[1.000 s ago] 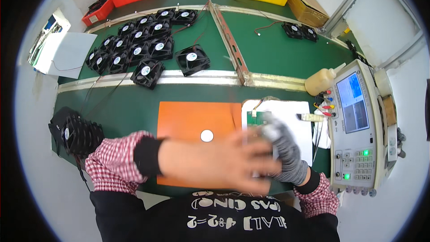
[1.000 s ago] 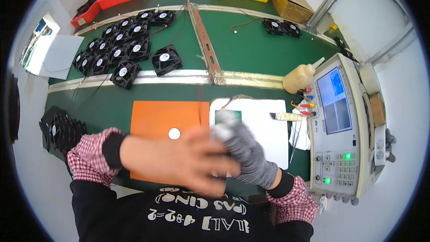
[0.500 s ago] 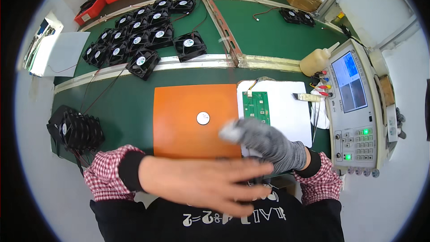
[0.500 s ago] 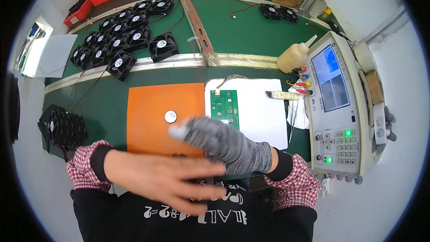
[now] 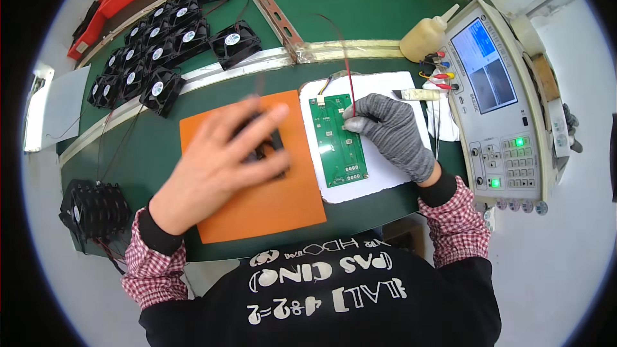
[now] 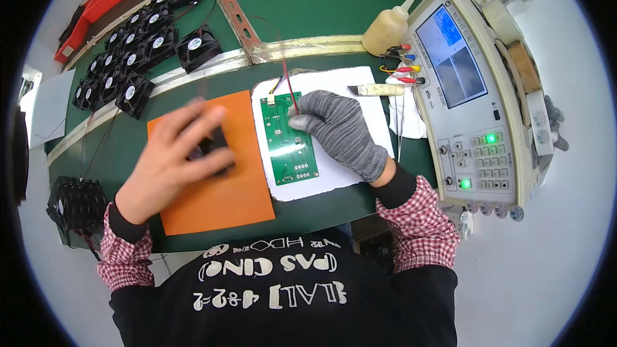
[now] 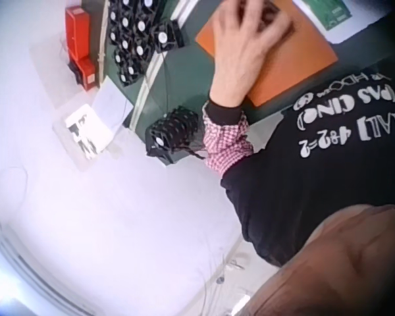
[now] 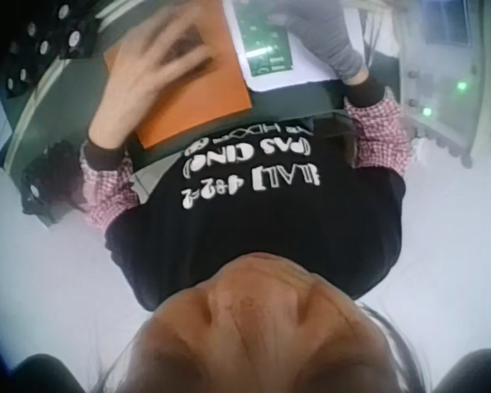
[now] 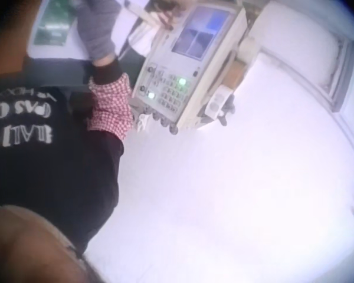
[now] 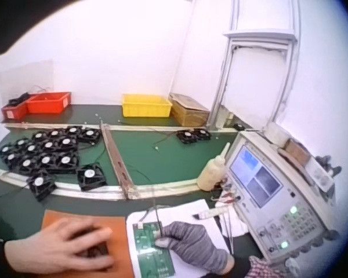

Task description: The person repeatedly picks up small black cooling fans from a green workbench, connects them to a green circuit board using red and black wires, and observes the fans spinning. After each test, the person disconnects the wires and places the fan back on the table or into a stack.

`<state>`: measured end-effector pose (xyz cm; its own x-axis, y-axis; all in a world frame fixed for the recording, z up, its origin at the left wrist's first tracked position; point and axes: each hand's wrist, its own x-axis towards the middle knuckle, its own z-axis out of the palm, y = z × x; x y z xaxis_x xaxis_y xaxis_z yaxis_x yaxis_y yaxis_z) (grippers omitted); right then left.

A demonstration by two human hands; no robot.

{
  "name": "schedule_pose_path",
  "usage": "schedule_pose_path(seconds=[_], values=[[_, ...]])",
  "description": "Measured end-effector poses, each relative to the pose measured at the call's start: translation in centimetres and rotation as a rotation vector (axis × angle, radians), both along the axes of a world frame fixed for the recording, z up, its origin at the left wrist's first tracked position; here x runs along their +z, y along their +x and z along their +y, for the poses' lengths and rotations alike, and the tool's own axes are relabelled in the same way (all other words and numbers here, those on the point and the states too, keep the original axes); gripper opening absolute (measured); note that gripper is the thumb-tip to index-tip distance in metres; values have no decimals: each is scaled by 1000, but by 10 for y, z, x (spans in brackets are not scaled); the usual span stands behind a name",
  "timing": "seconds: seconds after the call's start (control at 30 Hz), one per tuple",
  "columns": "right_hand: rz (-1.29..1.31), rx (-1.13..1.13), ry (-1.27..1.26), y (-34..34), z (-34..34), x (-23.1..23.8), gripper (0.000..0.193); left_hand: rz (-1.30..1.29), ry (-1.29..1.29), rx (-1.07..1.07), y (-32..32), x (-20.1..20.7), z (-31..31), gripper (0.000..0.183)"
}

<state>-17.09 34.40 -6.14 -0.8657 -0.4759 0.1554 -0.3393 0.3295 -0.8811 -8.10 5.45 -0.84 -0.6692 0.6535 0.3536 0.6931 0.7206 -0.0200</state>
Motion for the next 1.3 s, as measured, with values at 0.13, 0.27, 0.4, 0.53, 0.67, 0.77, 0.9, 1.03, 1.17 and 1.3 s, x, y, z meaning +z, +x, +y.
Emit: schedule_pose_path(seconds=[0.13,0.27,0.4,0.53,0.67,0.77,0.9,1.03,1.17,1.3], values=[[29,35,-4,1,-3,-5,13,-133,118,86,-5,-17,-5,46],[157,61,68,-3,-3,-10,15,-373,461,208,2,-27,-7,76],[224,72,42,-1,-4,-11,15,-338,283,241,11,-40,18,104],[199,94,39,-4,-3,-9,15,-302,304,206,9,-39,16,104],[151,103,59,-3,-2,-12,16,122,188,112,17,-22,10,87],[148,5,105,3,-4,-9,16,339,243,-52,49,17,3,62],[235,154,5,-5,0,-16,18,-1032,1299,-401,56,30,0,31],[313,139,57,-7,-1,-17,19,-958,1300,-341,61,31,0,32],[254,84,132,-1,-3,-11,17,108,750,-107,52,27,7,49],[485,91,291,-3,2,-16,14,249,352,-204,0,46,24,65]])
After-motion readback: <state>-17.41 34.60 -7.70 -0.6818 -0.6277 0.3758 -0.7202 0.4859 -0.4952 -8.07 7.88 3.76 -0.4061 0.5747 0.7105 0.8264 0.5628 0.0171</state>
